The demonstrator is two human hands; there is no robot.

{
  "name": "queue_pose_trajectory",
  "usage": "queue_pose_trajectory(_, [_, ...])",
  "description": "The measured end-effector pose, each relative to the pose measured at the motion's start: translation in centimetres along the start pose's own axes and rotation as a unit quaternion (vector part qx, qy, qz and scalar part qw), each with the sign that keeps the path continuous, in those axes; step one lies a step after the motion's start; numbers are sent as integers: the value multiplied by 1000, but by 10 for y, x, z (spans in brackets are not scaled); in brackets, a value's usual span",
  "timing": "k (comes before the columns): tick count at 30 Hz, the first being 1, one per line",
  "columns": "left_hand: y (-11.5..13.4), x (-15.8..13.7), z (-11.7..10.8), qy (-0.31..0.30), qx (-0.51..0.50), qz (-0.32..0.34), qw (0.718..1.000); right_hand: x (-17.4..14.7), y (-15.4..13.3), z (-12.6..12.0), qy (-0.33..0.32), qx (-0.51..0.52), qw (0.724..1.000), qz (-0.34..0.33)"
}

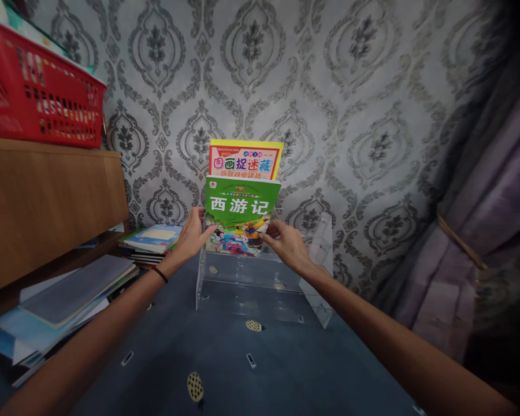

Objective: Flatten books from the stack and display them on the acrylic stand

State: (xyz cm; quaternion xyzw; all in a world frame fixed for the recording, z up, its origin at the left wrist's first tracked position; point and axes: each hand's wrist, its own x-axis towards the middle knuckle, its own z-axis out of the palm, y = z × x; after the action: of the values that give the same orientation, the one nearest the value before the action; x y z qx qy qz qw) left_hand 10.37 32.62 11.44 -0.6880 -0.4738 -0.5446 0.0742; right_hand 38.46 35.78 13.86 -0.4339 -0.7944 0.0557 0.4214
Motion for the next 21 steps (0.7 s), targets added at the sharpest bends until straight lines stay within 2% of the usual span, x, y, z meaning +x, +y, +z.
queue_pose_trajectory(14, [6, -7, -5, -19, -10, 4, 1000, -8, 7, 3, -11, -28, 1000, -3])
queue_pose_trajectory(18, [2, -21, -10, -22, -5, -27, 999, -19, 8, 3, 42, -51, 998, -15])
queue_pose_trajectory(21, [-7, -49, -26, -31, 50, -43, 997, -44, 7, 3, 117, -61, 987, -91])
